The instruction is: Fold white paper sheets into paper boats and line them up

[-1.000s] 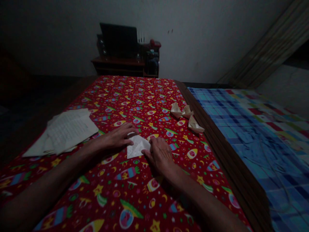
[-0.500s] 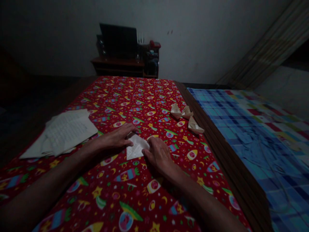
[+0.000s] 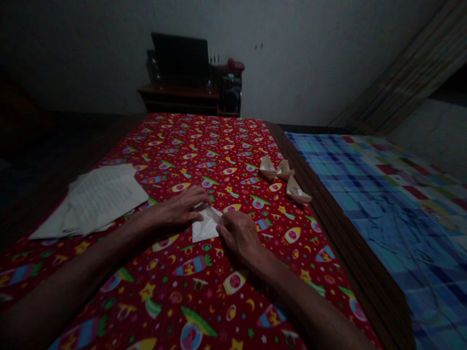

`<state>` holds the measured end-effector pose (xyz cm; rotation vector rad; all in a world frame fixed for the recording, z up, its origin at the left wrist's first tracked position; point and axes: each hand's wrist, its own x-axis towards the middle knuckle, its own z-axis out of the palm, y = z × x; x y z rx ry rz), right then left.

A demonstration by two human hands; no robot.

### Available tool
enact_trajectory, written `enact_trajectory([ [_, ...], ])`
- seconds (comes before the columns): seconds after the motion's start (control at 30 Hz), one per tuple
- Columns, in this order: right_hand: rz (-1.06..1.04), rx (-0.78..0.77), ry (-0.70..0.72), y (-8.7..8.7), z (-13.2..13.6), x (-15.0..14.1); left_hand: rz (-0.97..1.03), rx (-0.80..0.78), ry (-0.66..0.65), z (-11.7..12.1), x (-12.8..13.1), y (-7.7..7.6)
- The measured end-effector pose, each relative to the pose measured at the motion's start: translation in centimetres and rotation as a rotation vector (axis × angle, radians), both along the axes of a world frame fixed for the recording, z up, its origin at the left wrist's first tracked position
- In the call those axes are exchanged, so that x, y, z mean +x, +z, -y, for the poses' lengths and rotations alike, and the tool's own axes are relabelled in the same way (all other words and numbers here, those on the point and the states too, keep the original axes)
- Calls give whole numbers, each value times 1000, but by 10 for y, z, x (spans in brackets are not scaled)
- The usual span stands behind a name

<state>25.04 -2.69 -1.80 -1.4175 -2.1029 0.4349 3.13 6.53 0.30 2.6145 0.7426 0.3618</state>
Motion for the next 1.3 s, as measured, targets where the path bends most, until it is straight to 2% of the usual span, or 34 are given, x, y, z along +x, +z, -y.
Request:
enact_trajectory([
  [0.2,-27,120,8,-4,0,-2,44,-19,5,0,6,-3],
  [0.37,85,245,53,-8,2,0,91,-18,39,1,3,-5],
  [0.47,205,330,101,-8,4,5,111,48,55,4,-4,-9],
  [0.67,401,450,290,-1,11,13,112,278,-43,15,-16,-13],
  [0.83,465,420,344,5,16,12,37,345,-65,20,-27,-12],
  [1.07,455,360,364,4,16,13,1,422,-62,29,-39,-11],
  [1.23,459,384,349,2,15,14,131,372,29,27,-42,-15],
  [1.3,464,387,350,1,15,14,118,374,72,29,-41,-13],
])
